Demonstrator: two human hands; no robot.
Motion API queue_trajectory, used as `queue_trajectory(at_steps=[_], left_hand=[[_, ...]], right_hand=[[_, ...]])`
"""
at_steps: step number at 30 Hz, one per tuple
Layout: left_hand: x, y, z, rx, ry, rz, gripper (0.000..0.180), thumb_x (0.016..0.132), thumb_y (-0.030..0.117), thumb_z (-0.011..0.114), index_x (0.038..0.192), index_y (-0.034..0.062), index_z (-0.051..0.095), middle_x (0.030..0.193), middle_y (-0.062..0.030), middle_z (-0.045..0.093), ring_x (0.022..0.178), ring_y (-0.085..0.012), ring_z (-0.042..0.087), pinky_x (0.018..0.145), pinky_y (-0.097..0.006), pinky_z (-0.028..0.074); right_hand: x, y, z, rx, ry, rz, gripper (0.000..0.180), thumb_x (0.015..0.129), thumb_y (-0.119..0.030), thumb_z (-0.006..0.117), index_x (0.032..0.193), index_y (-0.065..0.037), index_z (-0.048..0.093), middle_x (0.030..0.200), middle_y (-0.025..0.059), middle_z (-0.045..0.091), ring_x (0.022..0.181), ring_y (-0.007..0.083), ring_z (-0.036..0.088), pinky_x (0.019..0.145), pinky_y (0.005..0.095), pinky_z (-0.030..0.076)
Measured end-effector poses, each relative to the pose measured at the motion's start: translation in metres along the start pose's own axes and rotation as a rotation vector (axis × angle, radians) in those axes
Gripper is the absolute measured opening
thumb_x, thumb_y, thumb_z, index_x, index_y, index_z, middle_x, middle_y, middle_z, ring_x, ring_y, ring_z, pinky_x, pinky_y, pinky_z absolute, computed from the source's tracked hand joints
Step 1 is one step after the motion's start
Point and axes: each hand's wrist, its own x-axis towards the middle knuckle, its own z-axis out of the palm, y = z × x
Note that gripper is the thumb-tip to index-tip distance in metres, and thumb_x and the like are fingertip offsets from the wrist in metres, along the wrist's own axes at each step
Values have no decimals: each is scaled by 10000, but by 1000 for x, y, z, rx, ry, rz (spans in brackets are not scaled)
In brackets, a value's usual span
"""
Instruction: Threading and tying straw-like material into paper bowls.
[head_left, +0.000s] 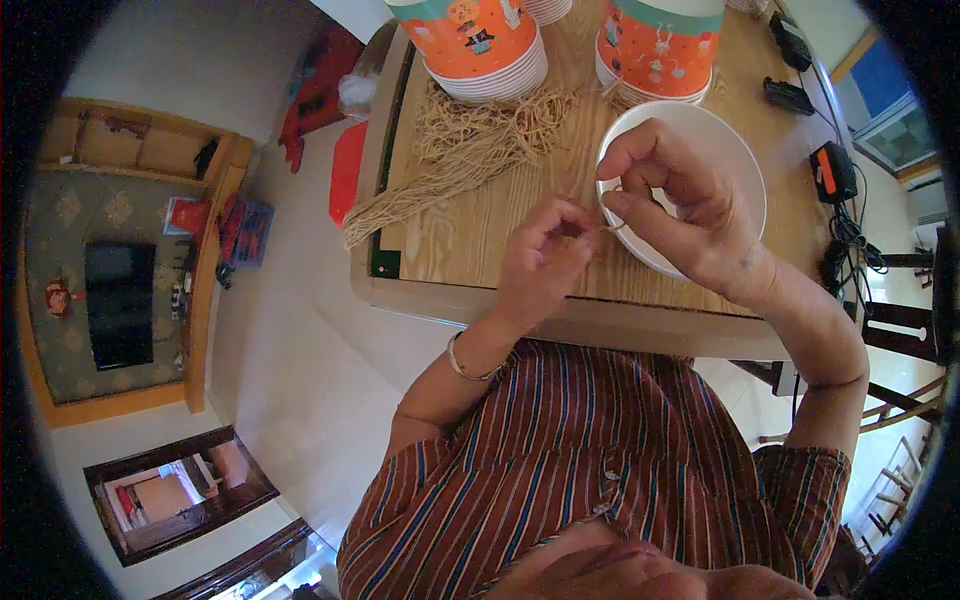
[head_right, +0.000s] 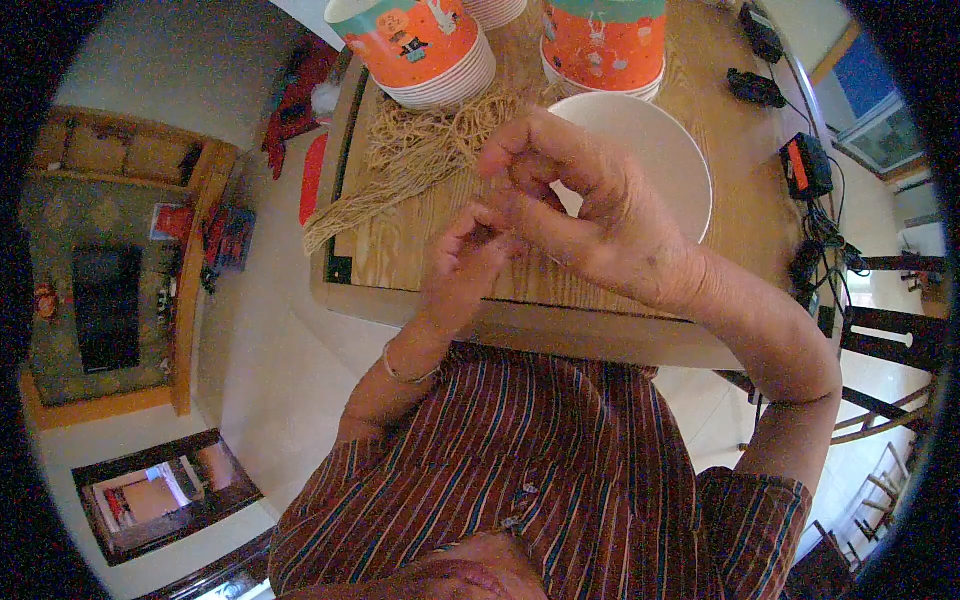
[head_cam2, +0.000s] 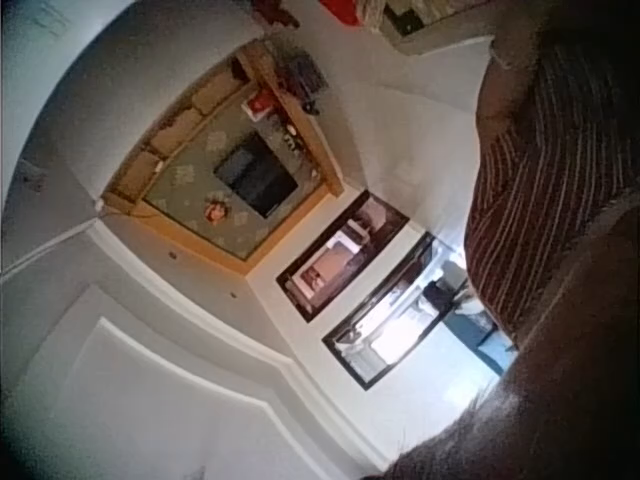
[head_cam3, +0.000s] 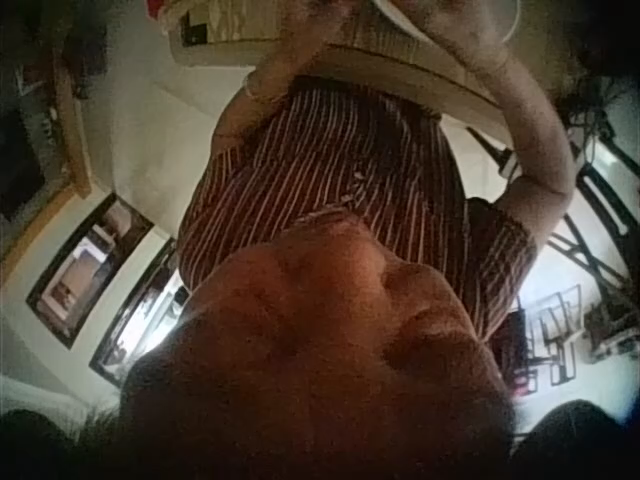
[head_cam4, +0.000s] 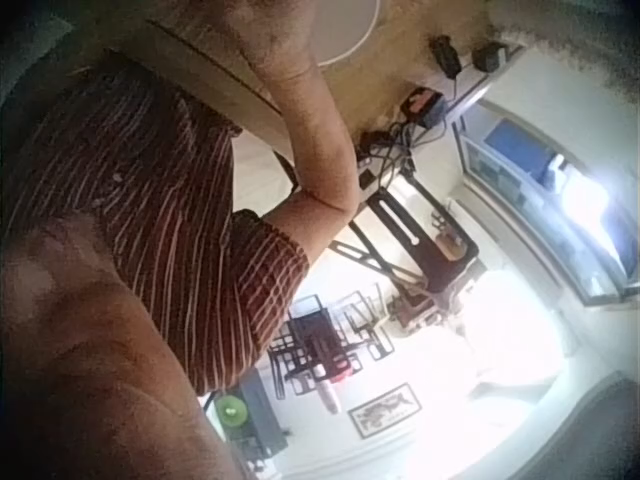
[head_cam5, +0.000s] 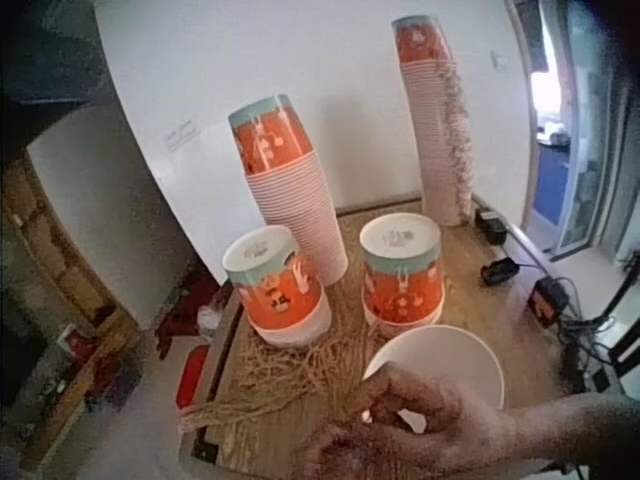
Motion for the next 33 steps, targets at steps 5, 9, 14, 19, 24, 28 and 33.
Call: queue_trajectory(at_steps=[5, 9, 14, 19, 24, 28, 33], left_hand=[[22, 15, -14, 135, 24, 314, 210, 869, 26, 650, 1075, 28, 612, 1012, -37, 564, 918, -129, 548, 805, -257, 455], [33, 30, -7, 423, -83, 556, 286, 813, 5, 666, 1093, 56, 642, 1107, -78, 578, 1037, -227, 571, 881, -318, 463], [47, 30, -19, 408, -175, 573, 257, 788, -6, 681, 1036, 58, 659, 1147, -87, 601, 1059, -251, 573, 913, -343, 463], [67, 46, -19, 550, -311, 655, 181, 800, -1, 667, 971, 45, 635, 1127, -99, 629, 979, -249, 634, 831, -329, 527], [79, 45, -22, 625, -331, 677, 173, 810, -15, 621, 971, 48, 602, 1081, -104, 639, 935, -249, 655, 793, -325, 541], [65, 43, -24, 694, -343, 615, 184, 793, -21, 622, 960, 52, 597, 976, -109, 639, 846, -252, 647, 757, -334, 536], [40, 53, -22, 417, -319, 393, 122, 845, -2, 608, 958, 43, 620, 893, -32, 649, 754, -124, 609, 670, -299, 505]], right_hand=[[1, 6, -1, 42, -18, 17, 198, 919, 50, 528, 1095, -40, 516, 832, -44, 490, 764, 23, 464, 692, 204, 361], [-2, 11, -4, 159, -70, 127, 188, 924, 43, 522, 1095, -36, 515, 859, -34, 519, 796, 38, 501, 733, 208, 387], [-2, 7, -6, 36, -96, 39, 188, 926, 27, 527, 1106, -26, 511, 914, -10, 550, 848, 55, 522, 772, 227, 422], [-12, -9, -3, -649, -21, -95, 256, 838, -20, 653, 1037, -25, 493, 1014, 103, 532, 845, 238, 574, 705, 313, 488], [-25, 4, -2, -857, -151, -22, 287, 779, -140, 701, 932, -41, 479, 934, 127, 508, 866, 335, 577, 719, 427, 490], [-30, -2, -14, -938, -377, -15, 137, 789, -125, 639, 880, -66, 556, 874, 81, 566, 906, 282, 593, 806, 410, 485], [-28, -6, -44, -819, -586, -50, 122, 780, -100, 625, 881, -89, 558, 872, 64, 560, 914, 265, 574, 830, 394, 466]])
